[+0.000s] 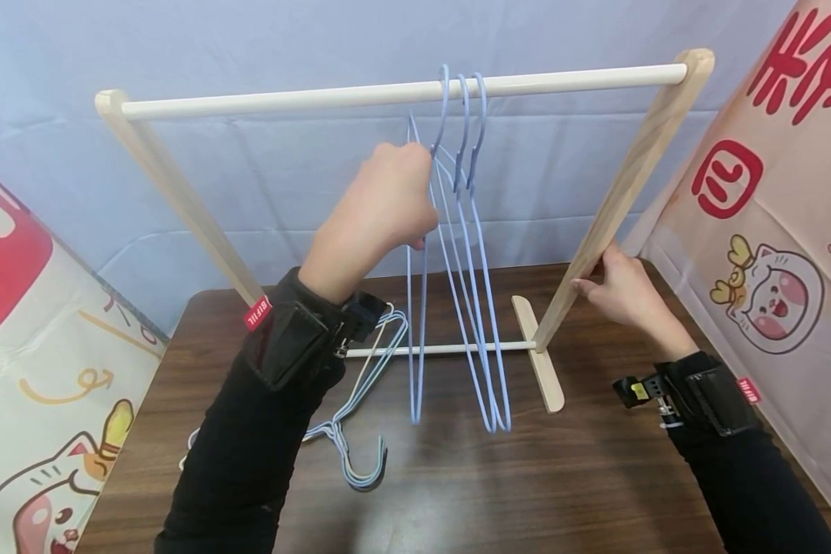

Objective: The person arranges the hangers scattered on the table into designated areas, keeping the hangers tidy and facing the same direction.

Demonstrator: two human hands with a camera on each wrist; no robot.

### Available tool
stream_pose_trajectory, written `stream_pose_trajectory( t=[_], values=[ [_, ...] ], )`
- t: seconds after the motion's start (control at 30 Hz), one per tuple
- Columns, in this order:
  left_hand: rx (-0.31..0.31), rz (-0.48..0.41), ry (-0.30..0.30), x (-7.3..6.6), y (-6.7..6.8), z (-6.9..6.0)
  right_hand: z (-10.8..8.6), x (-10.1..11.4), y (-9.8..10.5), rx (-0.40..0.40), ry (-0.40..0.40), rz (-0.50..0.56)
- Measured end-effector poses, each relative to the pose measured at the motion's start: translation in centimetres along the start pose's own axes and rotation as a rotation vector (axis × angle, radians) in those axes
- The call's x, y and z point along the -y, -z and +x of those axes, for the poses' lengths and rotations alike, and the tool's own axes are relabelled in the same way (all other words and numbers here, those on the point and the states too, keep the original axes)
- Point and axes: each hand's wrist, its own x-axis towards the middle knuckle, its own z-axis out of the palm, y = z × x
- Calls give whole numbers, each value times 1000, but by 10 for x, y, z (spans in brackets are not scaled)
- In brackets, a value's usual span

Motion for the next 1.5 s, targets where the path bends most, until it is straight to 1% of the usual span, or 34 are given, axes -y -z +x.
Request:
stream_pose_trajectory(
  t=[0.2, 0.33, 0.53, 0.73, 0.9, 1.03, 1.23, 1.33, 1.5],
  values=[
    [24, -29, 7, 1, -8, 8, 0, 0, 0, 8, -10, 0],
    [11, -54, 10, 2, -12, 12, -1, 0, 0, 9, -15, -1],
    [-4, -132, 9, 4, -14, 13, -1, -1, 0, 7, -14, -3],
    [5, -175, 13, 4, -15, 14, -1, 0, 0, 6, -14, -2],
    [4, -216, 16, 2, -14, 12, -1, 1, 1, 2, -15, -2],
    [-7, -189, 24, 0, -10, 9, -1, 1, 1, -2, -7, 3],
    [-35, -114, 19, 0, -4, 0, 0, 0, 1, -7, -8, 1],
    [-60, -81, 17, 2, -4, -3, 0, 1, 1, -5, -15, 1],
    [-93, -30, 20, 9, -7, -3, 0, 0, 0, -3, -11, 3]
  ],
)
